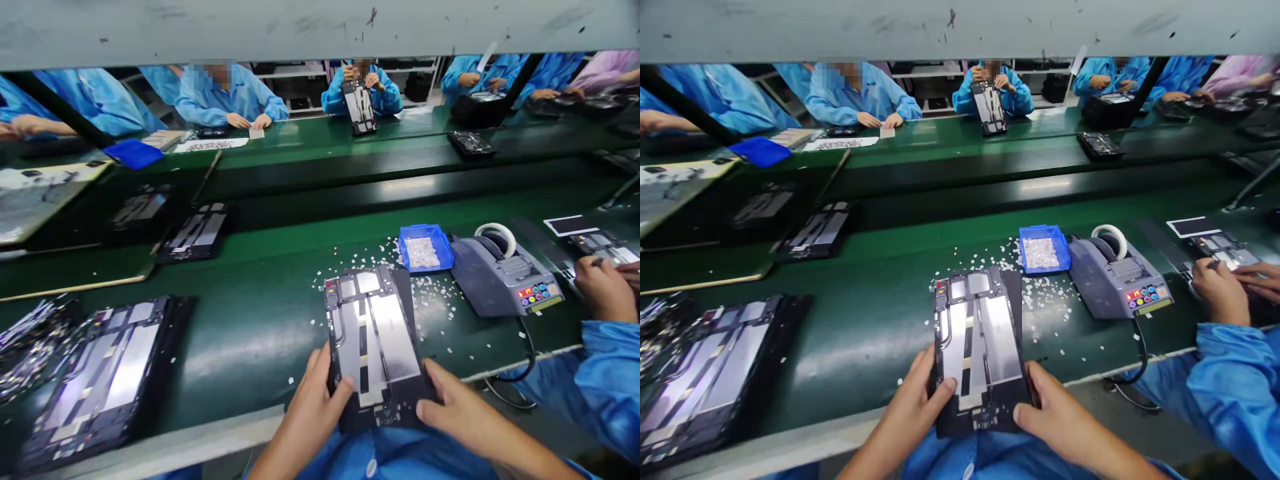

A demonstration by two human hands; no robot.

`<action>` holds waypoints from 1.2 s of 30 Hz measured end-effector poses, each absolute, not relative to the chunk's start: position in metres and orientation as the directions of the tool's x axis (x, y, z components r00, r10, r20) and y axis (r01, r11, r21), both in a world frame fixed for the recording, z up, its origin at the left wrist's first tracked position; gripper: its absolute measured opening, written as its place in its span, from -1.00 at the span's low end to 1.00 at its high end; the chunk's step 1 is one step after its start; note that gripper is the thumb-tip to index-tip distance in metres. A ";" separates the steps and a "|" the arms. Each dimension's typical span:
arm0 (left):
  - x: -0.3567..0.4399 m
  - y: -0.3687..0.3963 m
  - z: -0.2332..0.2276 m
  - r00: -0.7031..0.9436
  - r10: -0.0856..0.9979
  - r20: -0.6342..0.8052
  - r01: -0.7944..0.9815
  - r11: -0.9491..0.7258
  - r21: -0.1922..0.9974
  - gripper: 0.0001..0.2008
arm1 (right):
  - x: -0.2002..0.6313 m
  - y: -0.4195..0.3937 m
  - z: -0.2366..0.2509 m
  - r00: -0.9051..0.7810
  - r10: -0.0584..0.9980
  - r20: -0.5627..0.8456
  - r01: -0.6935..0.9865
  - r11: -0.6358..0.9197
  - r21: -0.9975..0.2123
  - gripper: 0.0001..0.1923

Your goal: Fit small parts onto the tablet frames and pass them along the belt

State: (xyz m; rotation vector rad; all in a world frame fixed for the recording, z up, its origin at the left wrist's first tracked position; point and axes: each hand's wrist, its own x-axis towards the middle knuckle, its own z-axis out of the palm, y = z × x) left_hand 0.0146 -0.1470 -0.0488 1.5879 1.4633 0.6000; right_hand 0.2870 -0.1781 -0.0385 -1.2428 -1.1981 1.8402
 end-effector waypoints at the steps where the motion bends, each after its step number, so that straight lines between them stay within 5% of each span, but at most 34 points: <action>1: 0.016 -0.151 -0.052 0.182 0.959 -0.219 0.566 0.080 0.820 -0.38 | 0.291 -0.183 -0.043 -0.363 0.847 -0.389 0.073 -0.390 -0.918 -0.50; 6: 0.021 -0.156 -0.063 0.123 0.941 -0.315 0.652 0.163 0.741 -0.34 | 0.307 -0.174 -0.061 -0.200 0.897 -0.395 0.423 -0.285 -0.860 -0.26; 13: 0.017 -0.156 -0.058 0.103 0.957 -0.270 0.664 0.136 0.736 -0.31 | 0.290 -0.121 -0.064 -0.205 0.962 -0.182 0.473 -0.065 -0.878 -0.24; 20: 0.005 -0.165 -0.059 0.180 0.927 -0.330 0.689 0.121 0.715 -0.25 | 0.295 -0.126 -0.070 -0.265 0.936 -0.231 0.518 -0.064 -0.853 -0.19; 25: -0.002 -0.097 -0.039 0.073 0.996 -0.058 0.825 -0.028 0.564 -0.51 | 0.290 -0.122 -0.058 -0.188 0.976 -0.112 0.572 0.016 -0.820 -0.31; 31: 0.009 -0.039 -0.044 0.228 0.967 0.113 0.924 -0.252 0.287 -0.73 | 0.268 -0.105 -0.039 -0.200 0.977 0.081 0.547 0.180 -0.818 -0.48; 36: 0.001 -0.047 -0.060 0.265 0.898 0.352 0.856 -0.387 0.342 -0.78 | 0.243 -0.072 -0.038 -0.248 0.959 0.140 0.481 0.247 -0.841 -0.63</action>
